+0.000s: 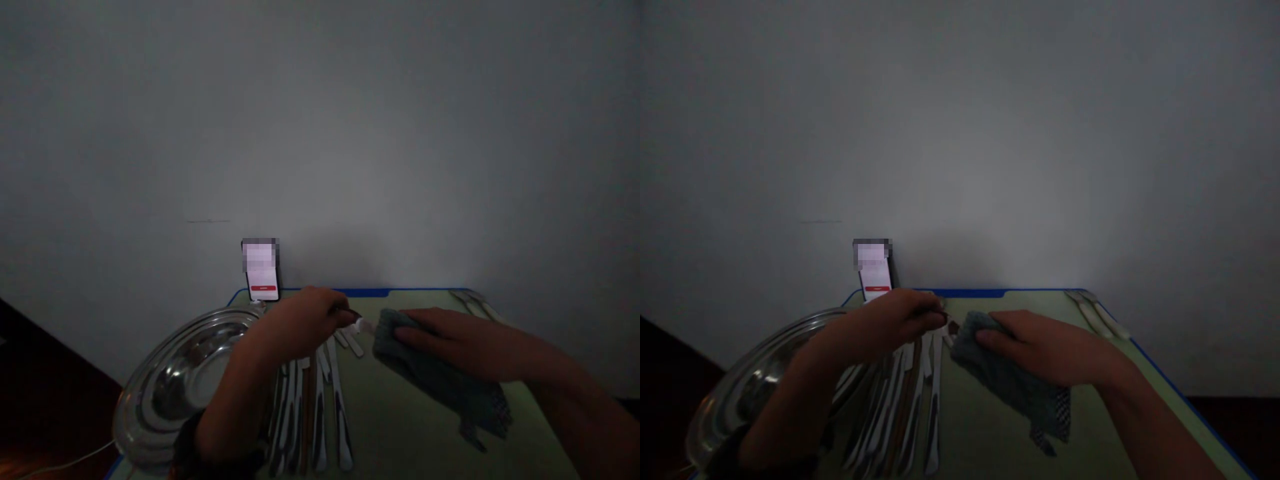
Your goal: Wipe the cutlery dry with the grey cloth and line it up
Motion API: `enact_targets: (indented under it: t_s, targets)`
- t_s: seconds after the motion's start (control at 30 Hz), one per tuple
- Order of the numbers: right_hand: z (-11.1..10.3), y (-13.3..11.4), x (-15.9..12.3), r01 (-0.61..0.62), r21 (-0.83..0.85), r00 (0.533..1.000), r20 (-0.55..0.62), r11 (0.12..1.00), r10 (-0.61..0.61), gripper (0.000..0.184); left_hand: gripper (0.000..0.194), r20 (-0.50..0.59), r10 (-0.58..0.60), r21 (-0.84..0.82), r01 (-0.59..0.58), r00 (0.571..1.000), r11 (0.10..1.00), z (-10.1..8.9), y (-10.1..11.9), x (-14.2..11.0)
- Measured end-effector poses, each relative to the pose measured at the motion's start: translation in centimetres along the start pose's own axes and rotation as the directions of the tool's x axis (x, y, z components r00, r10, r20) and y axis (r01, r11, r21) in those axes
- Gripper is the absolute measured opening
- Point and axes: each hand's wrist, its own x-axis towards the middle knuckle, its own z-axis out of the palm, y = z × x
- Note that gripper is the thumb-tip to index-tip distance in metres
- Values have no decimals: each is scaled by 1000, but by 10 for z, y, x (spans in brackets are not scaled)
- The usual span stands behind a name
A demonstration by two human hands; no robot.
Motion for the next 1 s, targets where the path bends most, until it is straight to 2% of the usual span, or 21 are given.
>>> enact_targets:
  t_s: [0.1, 0.2, 0.33, 0.5, 0.6, 0.73, 0.83, 0.93, 1.0]
  targets:
    - [-13, 5, -10, -6, -7, 999, 50, 1000, 6, 39, 30, 19, -16, -31, 17, 1000, 999, -7, -1, -1]
    - [-17, 8, -16, -1, -21, 999, 35, 1000, 2, 37, 29, 37, 15, -68, -13, 999, 998, -7, 6, -4]
    - [-9, 3, -17, 20, -75, 999, 29, 997, -18, 27, 26, 83, 137, -64, -131, 987, 989, 8, 27, -1]
    - [-2, -3, -16, 54, -203, 998, -2, 978, -56, 24, 22, 54, 148, 24, -150, 988, 988, 23, 39, 6]
    - [-6, -3, -17, 91, -181, 996, 25, 979, -88, 28, 23, 104, 154, -28, -152, 983, 988, 17, 35, 6]
    - [-14, 0, -21, 93, -138, 995, 35, 986, -89, 34, 25, 95, 142, -101, -132, 985, 986, 4, 23, 3]
    - [-21, 4, -27, 82, -113, 997, -1, 990, -82, 33, 26, 97, 133, -149, -117, 986, 982, -2, 11, 2]
    - [-27, 10, -35, 66, -80, 996, -53, 995, -70, 31, 31, 75, 76, -158, -63, 994, 985, -1, 1, 2]
    - [-30, 11, -41, 32, -86, 996, -83, 996, -39, 31, 32, 67, 90, -195, -75, 994, 978, 1, 0, 2]
